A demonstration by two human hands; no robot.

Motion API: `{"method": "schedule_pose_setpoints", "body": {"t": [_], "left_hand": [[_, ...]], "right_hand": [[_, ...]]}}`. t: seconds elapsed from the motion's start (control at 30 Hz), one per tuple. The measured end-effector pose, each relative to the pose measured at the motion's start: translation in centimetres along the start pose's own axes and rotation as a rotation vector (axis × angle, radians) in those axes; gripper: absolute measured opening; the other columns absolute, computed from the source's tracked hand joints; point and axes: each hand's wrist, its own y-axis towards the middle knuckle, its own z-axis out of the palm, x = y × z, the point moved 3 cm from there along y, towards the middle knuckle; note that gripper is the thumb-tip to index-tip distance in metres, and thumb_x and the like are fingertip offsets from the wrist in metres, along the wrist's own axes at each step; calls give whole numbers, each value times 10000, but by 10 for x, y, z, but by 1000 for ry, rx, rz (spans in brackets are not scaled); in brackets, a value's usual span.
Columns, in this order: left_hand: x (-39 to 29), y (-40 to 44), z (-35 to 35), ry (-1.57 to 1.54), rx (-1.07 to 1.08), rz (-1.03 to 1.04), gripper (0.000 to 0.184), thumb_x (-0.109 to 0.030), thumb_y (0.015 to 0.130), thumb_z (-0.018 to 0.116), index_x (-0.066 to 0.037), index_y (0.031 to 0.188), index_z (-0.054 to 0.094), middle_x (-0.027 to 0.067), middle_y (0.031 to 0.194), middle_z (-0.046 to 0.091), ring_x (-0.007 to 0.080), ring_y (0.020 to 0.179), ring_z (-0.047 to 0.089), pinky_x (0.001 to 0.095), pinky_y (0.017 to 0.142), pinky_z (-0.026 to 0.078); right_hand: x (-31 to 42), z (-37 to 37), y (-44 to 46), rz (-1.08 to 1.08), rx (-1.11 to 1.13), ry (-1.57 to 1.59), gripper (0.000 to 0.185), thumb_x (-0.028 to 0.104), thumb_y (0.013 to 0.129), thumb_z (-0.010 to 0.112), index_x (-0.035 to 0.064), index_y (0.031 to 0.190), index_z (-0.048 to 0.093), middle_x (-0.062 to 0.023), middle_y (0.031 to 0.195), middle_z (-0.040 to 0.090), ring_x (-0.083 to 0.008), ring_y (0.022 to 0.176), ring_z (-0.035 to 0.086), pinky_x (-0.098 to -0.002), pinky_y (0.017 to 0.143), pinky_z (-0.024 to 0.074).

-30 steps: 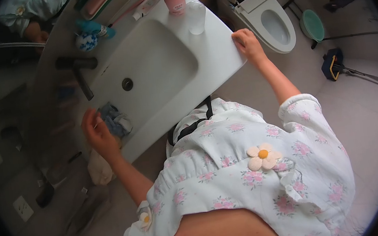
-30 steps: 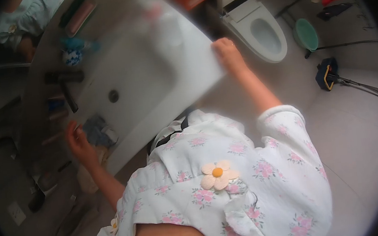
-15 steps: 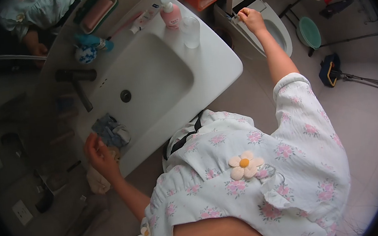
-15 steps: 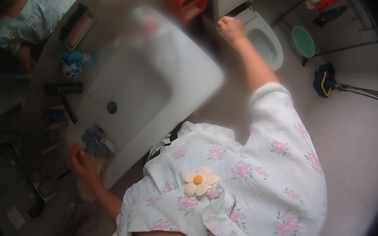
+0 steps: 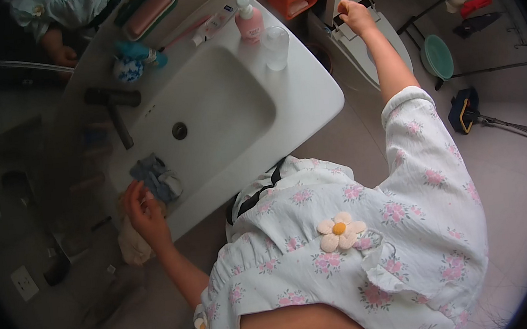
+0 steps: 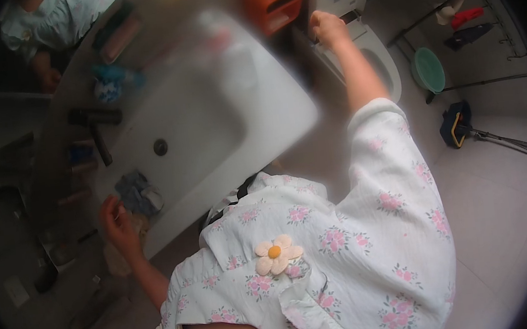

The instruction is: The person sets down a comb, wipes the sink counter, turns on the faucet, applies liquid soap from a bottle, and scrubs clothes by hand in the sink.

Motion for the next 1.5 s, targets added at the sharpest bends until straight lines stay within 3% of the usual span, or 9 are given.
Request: {"method": "schedule_pose_setpoints", "body": {"t": [0.53,0.67,0.73,0.83,0.97,1.1,1.27,1.37,1.5], "left_hand": [[35,-12,2,79,22,-2,273,-170,900,564,-58,1148,569,107,1232,505,217,1027,554,329,812,486],[84,-33,5,-45,194,-312,372,-131,835,610,-46,1191,539,128,1270,483,285,1153,487,354,970,398],[107,-49,-6,323,294,-241,429,-204,829,622,-47,1215,520,142,1306,461,301,1211,444,376,1004,370],[164,-77,-23,253,253,-395,482,-262,820,630,-43,1231,506,166,1345,419,329,1244,408,395,1030,341],[217,-83,-28,344,182,-498,576,-276,808,650,-67,1303,442,187,1398,340,371,1247,391,420,1018,359],[256,-76,-5,569,127,-502,654,-296,781,684,-133,1344,396,165,1427,299,361,1263,365,449,989,386],[275,-60,15,635,248,-455,720,-312,728,730,-200,1356,396,128,1429,309,335,1300,309,482,995,369],[261,-48,-6,643,284,-327,773,-320,692,754,-189,1363,394,113,1431,315,336,1309,300,501,1029,322],[259,-50,-62,740,174,-313,817,-348,656,775,-155,1356,401,124,1423,332,325,1299,314,478,1024,316]], "right_hand": [[-11,-5,23,-303,61,-147,397,296,861,566,30,1155,592,-159,1207,566,-282,1147,516,-361,982,389],[23,-30,-2,-126,25,393,424,319,917,545,41,1238,555,-116,1189,596,-181,1118,544,-307,966,401],[14,-9,-17,-2,54,979,376,309,937,532,14,1158,601,-77,1118,620,-139,1039,576,-250,923,424],[52,0,-69,-123,200,949,303,275,956,504,-9,939,607,-50,880,606,-95,801,562,-235,739,447],[219,-11,-150,-337,537,853,214,176,934,531,-26,884,577,-55,844,594,-106,761,540,-242,721,435],[366,-13,-150,-752,391,680,174,92,875,565,-17,1009,581,-81,1002,615,-174,949,577,-272,844,439],[514,1,-131,-1109,31,357,488,163,861,580,65,1317,438,-138,1349,445,-317,1208,452,-394,993,372],[567,10,-128,-992,134,-44,665,160,780,662,109,1375,369,-185,1438,303,-316,1299,344,-367,1054,337],[578,47,-109,-981,93,-125,517,89,837,552,34,1330,407,-198,1345,423,-352,1177,476,-385,972,418]]}}
